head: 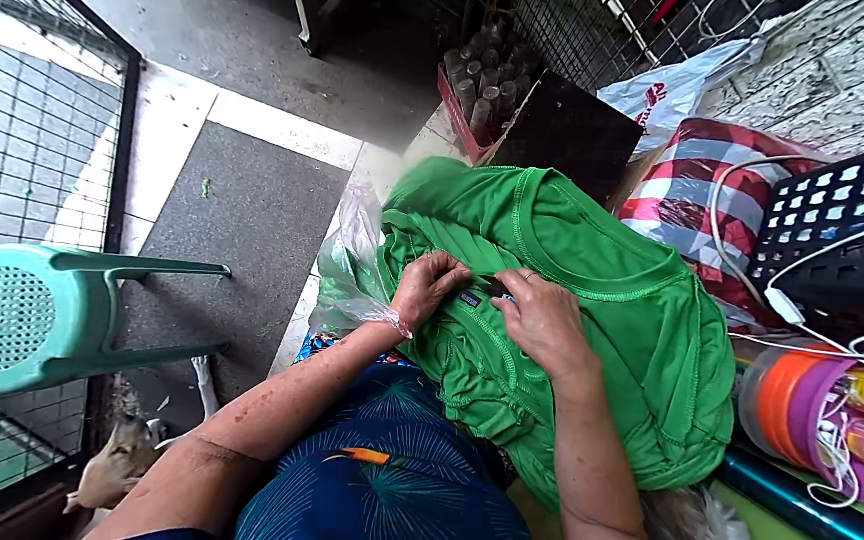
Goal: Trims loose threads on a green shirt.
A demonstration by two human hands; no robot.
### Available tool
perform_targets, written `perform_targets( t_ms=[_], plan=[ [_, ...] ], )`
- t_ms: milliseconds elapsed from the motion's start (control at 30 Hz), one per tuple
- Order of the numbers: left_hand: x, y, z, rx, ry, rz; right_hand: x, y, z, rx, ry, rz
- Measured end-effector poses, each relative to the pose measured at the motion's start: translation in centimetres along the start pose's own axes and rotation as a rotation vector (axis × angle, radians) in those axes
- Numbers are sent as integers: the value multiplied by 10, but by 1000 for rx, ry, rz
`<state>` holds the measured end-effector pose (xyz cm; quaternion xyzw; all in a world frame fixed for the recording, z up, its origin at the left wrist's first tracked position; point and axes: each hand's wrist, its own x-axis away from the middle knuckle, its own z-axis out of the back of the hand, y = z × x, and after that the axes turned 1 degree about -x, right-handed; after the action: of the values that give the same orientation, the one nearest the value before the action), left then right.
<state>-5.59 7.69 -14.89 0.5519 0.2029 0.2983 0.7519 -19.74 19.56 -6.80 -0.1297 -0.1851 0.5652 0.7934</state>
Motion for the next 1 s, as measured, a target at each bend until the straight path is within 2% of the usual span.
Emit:
perform_targets(
  t_ms=[167,333,433,567,633,800,1000],
  plan=[
    [1,-5,0,47,-2,-35,-6,-11,-3,146,-77,-51],
    [1,-7,-1,34,-11,-68,-10,-14,-5,185,-121,-62],
    [0,-6,1,67,-21,-7,-11,-10,-6,159,-138,-52],
    [-10,-6,4,268,-16,157,-12,0,4,-5,-182,-103],
    [-8,-4,7,315,-31,183,-12,4,8,-56,-209,-94],
    [-2,-2,9,300,-72,188,-20,-11,6,76,-311,-105],
    [-8,-5,4,393,-19,206,-21,-13,-5,175,-266,-33]
  ],
)
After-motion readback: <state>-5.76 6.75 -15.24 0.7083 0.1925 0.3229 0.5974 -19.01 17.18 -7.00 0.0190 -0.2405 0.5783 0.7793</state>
